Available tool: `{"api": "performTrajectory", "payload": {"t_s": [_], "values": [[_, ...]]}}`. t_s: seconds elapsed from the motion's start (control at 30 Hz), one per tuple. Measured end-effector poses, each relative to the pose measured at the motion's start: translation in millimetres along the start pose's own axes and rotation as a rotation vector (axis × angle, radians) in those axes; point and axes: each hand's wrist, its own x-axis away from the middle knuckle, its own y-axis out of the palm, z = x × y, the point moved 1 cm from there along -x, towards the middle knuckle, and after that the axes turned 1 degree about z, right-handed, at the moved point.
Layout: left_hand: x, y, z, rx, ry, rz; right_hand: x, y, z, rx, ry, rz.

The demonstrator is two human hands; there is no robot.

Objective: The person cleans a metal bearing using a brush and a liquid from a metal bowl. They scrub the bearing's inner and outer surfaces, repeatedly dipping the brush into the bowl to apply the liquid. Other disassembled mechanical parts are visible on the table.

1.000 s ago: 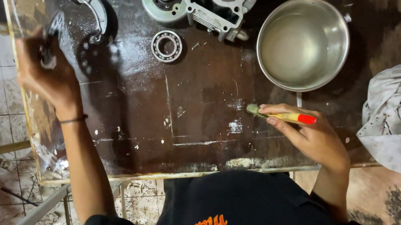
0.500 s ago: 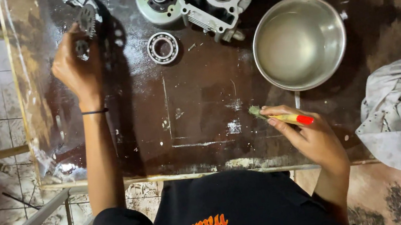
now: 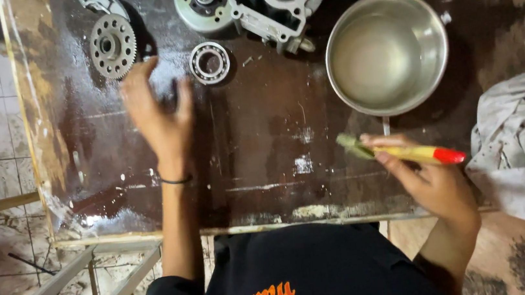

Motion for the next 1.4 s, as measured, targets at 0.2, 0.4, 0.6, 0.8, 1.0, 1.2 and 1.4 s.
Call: {"api": "performTrajectory", "payload": {"t_s": [0.2,0.4,0.6,0.8,1.0,1.2,1.4], "values": [[-25,11,50,-0.103,0.096,-0.169,5,-13,-32,0.012,0.109,0.1],[-20,54,12,-0.168,0.054,-0.282,7,-18,-27,-0.007,0.08,0.166],[-24,44,20,-0.173,-0.011,-0.279,-8,-42,-40,0.156,0.086,0.319],[-21,70,-18,-0.339,0.143,-0.176,-12,-76,-35,-0.174,-0.126,0.338],[-1,53,2,-0.178,-0.031,-0.345,-20,-78,-11,0.011,-0.036,0.434],[-4,21,89,-0.231,0.059,-0.577,-89,-38,-15,0.107,-0.059,0.394],[27,27,127,0.016,0.176,-0.652,-102,-9,-23,0.294,0.087,0.394]]}}
